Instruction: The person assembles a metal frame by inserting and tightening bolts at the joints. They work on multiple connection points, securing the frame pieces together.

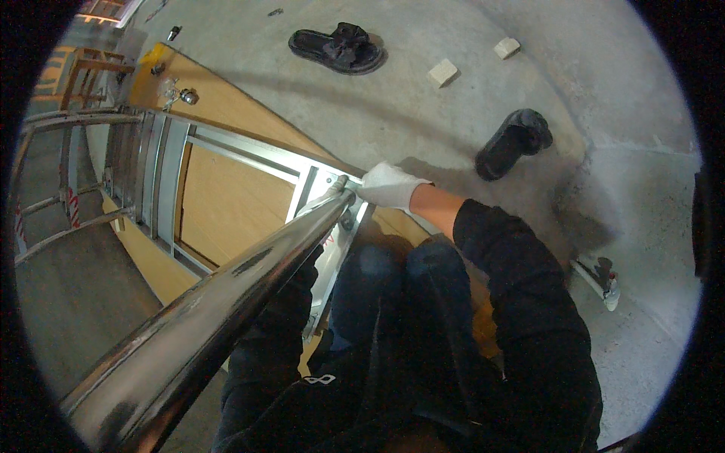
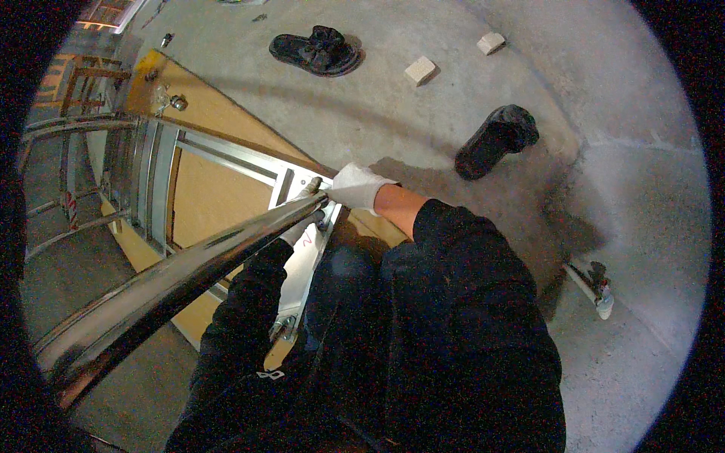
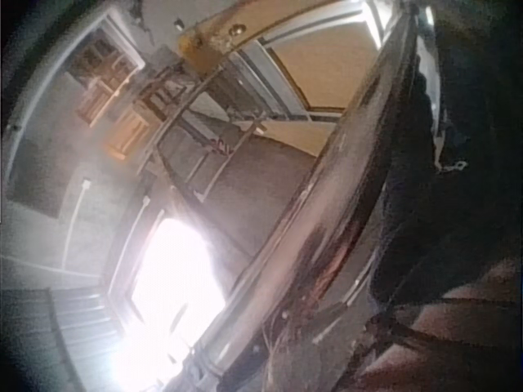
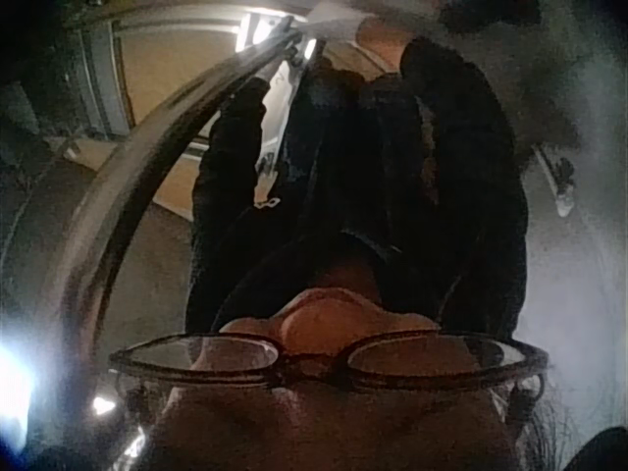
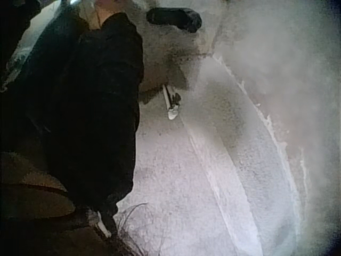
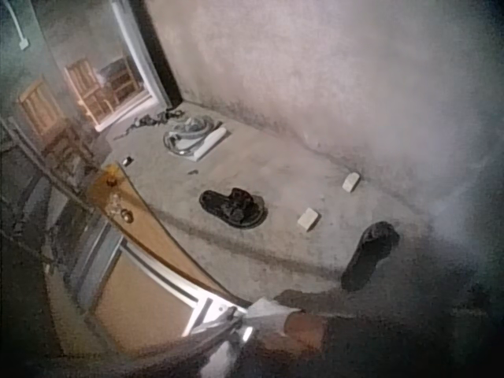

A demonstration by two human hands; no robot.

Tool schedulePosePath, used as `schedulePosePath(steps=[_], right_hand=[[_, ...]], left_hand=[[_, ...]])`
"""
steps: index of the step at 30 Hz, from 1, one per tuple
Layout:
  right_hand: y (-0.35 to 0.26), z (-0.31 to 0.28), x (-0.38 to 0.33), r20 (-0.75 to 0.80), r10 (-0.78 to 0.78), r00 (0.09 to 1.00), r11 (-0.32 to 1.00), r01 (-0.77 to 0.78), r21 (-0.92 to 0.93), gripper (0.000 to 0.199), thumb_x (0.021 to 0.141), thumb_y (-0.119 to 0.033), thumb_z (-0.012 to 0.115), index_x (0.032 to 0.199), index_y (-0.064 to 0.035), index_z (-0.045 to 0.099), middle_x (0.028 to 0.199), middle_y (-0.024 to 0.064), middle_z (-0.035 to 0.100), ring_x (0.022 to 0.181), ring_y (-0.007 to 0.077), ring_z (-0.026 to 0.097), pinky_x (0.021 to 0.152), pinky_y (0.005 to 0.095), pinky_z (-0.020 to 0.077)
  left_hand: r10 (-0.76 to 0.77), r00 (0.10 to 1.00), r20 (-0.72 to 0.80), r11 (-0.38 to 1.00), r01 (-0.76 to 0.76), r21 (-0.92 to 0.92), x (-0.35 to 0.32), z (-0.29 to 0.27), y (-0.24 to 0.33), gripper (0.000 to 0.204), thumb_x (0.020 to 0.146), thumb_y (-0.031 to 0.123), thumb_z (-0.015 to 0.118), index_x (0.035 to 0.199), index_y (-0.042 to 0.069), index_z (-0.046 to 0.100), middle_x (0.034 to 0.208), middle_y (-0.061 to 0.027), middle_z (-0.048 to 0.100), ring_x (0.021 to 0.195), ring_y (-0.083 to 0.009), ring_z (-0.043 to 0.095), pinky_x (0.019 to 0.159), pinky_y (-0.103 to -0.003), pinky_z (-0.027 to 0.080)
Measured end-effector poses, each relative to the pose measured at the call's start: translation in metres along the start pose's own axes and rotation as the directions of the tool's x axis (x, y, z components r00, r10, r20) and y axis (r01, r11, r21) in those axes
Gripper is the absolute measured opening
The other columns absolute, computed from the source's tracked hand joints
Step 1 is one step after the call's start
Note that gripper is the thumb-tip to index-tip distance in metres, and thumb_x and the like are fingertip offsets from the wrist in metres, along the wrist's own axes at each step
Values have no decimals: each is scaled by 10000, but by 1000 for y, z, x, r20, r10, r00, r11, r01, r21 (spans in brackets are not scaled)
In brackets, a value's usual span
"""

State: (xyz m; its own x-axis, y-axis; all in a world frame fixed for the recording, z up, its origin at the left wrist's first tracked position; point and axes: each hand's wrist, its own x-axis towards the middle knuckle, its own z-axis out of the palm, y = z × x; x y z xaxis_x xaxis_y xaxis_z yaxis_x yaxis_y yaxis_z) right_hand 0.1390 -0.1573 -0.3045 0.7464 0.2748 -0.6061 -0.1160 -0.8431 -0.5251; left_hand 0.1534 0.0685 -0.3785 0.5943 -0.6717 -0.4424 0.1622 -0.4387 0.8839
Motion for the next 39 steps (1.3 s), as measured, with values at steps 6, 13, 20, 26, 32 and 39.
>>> schedulePosePath(steps=[6,13,20,26,32,39], right_hand=[[35,22,9,-146,-263,954,934,214,-285,184,867,-180,541,937,-75,675,830,201,676,851,387,679,715,490,536],[33,31,9,-231,-333,914,907,244,-343,117,825,-149,597,883,-94,682,804,167,679,777,363,688,657,465,547],[17,24,8,-194,-327,925,895,238,-376,138,813,-133,595,875,-101,714,801,149,704,775,348,711,631,464,565],[32,31,21,-168,-421,891,838,311,-450,164,826,-145,579,925,-116,707,788,150,688,741,354,694,611,465,557],[24,13,14,-65,-364,929,846,300,-441,166,836,-158,570,897,-89,709,826,157,695,781,361,703,659,467,574],[20,16,12,-92,-381,920,839,303,-452,146,820,-126,586,849,-110,728,846,147,722,796,337,719,644,444,585]], left_hand=[[-93,994,51,993,96,-66,8,-5,-3,817,810,-73,627,1539,66,286,1494,-99,440,1284,-174,464,1040,-291,419],[-253,962,100,919,272,-286,10,0,11,656,933,31,532,1540,81,288,1161,-3,534,914,-62,492,741,-209,476],[-160,987,15,967,160,-199,6,7,22,610,969,83,504,1539,85,284,1140,2,539,884,-59,487,719,-204,470],[-235,972,11,952,233,-199,8,7,30,556,1002,104,479,1529,79,305,1114,-8,545,895,-72,508,714,-204,473],[-56,998,-39,991,51,-120,7,5,3,513,1022,179,488,1510,102,347,1037,11,540,819,-39,474,672,-208,462],[-243,967,71,877,251,-409,8,4,10,518,1012,186,505,1504,108,363,1026,14,553,808,-38,476,672,-217,464]])
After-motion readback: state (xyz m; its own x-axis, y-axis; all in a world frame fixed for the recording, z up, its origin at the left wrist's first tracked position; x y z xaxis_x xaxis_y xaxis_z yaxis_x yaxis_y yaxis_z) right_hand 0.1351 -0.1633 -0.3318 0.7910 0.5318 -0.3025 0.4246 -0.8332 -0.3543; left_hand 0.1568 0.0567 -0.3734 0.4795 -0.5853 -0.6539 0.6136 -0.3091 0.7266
